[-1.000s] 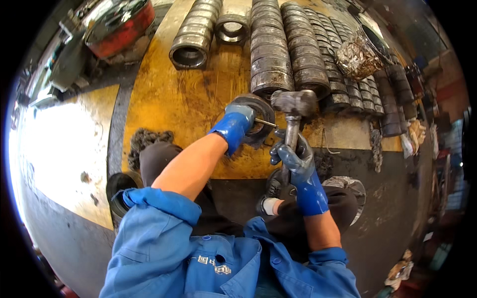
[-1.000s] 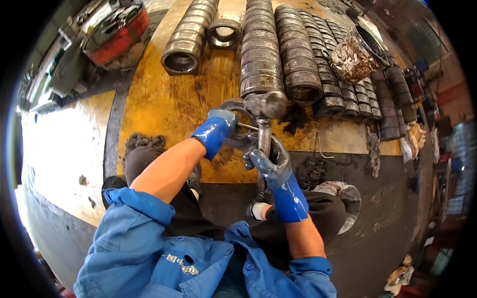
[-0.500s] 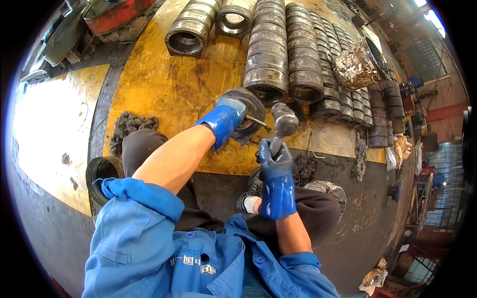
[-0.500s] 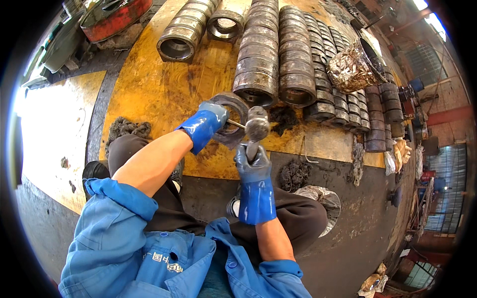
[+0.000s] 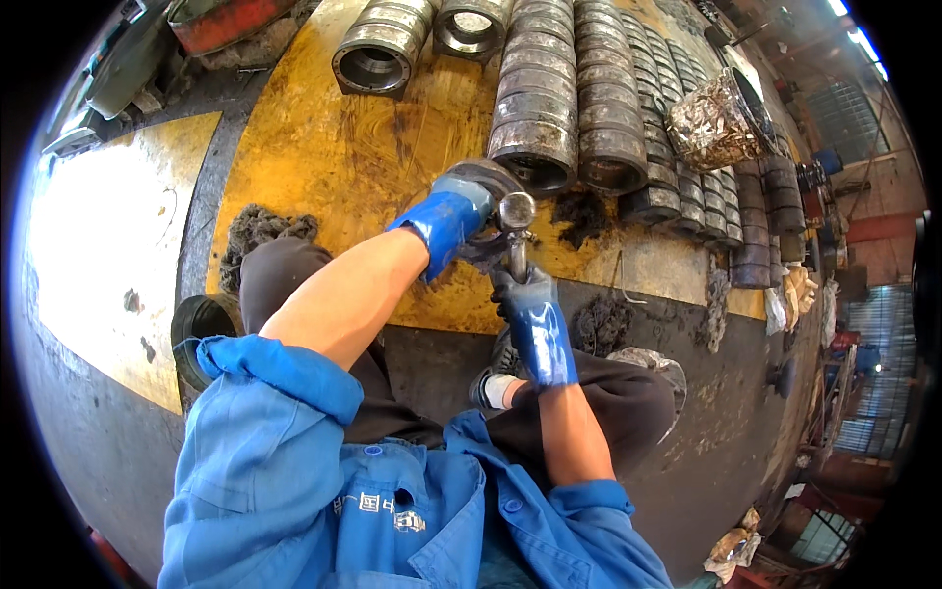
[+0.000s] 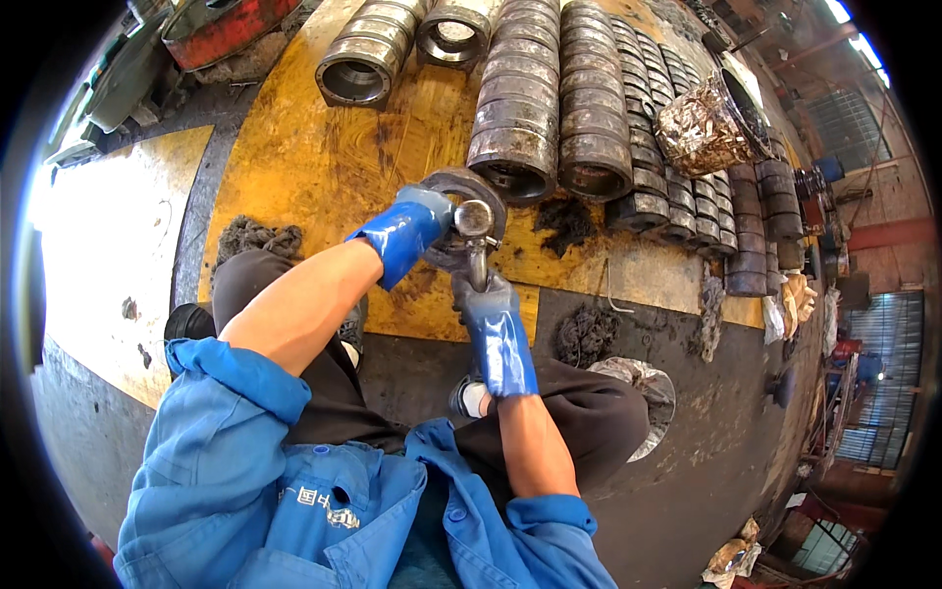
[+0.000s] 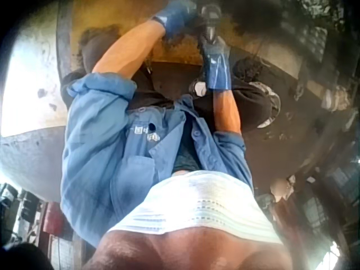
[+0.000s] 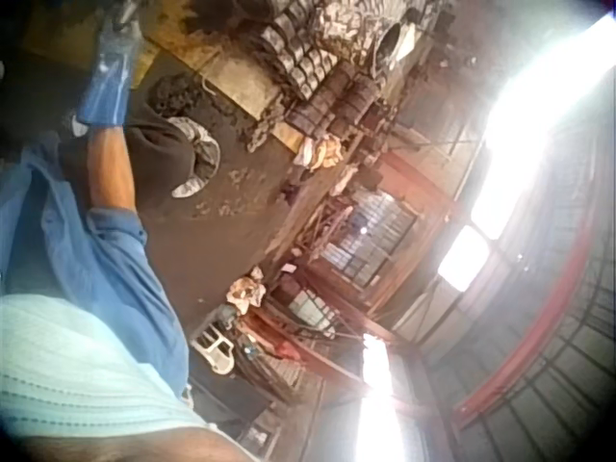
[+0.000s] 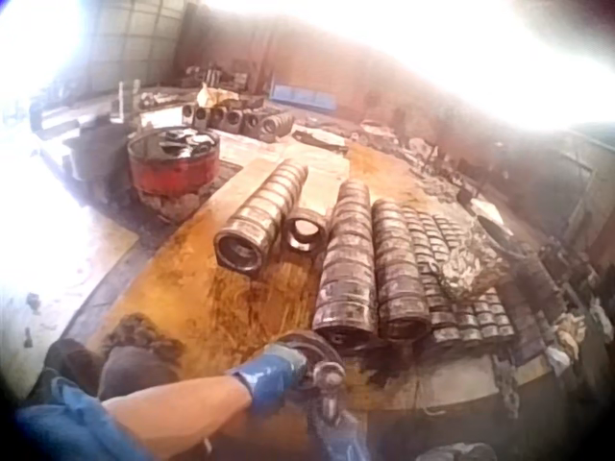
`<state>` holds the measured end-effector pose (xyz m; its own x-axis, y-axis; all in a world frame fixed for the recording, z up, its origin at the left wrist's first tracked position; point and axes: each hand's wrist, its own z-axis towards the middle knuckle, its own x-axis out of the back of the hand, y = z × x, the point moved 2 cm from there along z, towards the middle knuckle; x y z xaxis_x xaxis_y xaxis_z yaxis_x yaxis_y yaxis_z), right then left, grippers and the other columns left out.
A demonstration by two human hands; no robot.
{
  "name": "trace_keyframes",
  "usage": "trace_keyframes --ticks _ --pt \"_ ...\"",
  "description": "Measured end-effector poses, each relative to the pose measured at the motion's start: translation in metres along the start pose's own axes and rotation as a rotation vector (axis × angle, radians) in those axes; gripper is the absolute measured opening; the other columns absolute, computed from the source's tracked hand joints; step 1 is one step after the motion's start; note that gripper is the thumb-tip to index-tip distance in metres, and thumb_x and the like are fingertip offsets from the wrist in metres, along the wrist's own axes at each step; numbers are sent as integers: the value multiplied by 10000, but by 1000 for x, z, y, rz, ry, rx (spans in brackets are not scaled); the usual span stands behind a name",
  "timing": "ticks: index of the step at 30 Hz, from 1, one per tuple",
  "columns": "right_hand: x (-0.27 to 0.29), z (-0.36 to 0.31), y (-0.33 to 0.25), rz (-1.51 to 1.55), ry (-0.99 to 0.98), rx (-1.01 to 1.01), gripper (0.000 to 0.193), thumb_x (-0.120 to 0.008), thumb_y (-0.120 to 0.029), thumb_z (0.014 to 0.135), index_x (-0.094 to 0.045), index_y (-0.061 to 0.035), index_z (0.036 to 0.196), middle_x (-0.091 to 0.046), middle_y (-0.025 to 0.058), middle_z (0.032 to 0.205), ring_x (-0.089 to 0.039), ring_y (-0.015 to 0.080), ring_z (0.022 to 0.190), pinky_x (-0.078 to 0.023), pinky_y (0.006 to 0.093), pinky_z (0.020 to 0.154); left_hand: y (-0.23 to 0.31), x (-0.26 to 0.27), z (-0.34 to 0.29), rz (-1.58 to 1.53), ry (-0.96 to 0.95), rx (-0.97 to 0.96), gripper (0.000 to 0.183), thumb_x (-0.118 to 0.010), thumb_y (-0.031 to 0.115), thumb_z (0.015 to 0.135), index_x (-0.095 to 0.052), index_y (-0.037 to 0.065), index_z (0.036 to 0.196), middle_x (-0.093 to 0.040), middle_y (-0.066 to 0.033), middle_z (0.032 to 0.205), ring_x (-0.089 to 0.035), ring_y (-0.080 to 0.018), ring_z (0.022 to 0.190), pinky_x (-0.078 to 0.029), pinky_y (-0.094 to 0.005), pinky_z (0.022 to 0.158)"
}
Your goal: The person cleans grease and residue from metal rings using a metal scraper and a piece of cloth.
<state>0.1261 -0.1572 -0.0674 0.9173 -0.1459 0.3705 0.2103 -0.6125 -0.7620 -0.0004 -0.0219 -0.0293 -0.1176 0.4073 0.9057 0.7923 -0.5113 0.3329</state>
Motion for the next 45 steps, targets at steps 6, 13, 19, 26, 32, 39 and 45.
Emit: trace_keyframes --ticks 6,13,19,26,32,39,45 --pt "8 -26 -35 246 39 312 164 -675 -169 870 -596 -29 899 -584 21 652 -520 76 518 -404 226 464 -25 -46 24 39 10 88 264 -625 223 810 -718 165 1049 -687 -80 1089 -653 -281 1010 -532 -382 817" --pt "2 -15 -24 -15 -9 24 187 -657 -200 875 -590 -26 886 -575 16 636 -509 84 503 -399 238 458 -2 8 -9 -73 44 -84 267 -643 211 798 -715 130 1043 -684 -103 1078 -651 -285 1011 -530 -382 825" --pt "5 -25 -46 240 38 279 175 -684 -178 864 -593 -31 893 -571 14 631 -506 77 507 -404 222 464 -31 -41 22 29 10 68 269 -659 197 781 -714 104 1026 -680 -144 1066 -663 -303 970 -541 -374 797" --pt "-4 -3 -14 31 -1 99 141 -660 -159 872 -591 -35 875 -573 25 626 -513 88 486 -405 233 450 0 15 -15 -37 -34 -44 272 -642 169 780 -713 102 1034 -676 -147 1078 -658 -318 977 -534 -384 814" --pt "-10 -8 -8 136 35 152 165 -675 -187 863 -574 -58 840 -571 26 614 -506 87 484 -390 244 436 -8 5 -13 -31 9 -85 278 -632 146 787 -708 89 1048 -673 -150 1082 -654 -322 988 -525 -380 842" --pt "-12 -5 -10 39 43 68 153 -662 -178 851 -584 -47 868 -574 35 599 -523 99 458 -397 241 420 -9 4 -15 -172 -17 20 327 -620 160 801 -676 59 1107 -647 -159 1148 -634 -316 1042 -514 -372 871" --pt "-9 9 13 64 16 79 245 -670 -254 844 -614 -25 907 -607 48 609 -586 118 486 -462 263 437 7 17 -20 -35 -166 43 333 -594 159 803 -678 93 1118 -626 -188 1169 -605 -326 1094 -491 -360 908"
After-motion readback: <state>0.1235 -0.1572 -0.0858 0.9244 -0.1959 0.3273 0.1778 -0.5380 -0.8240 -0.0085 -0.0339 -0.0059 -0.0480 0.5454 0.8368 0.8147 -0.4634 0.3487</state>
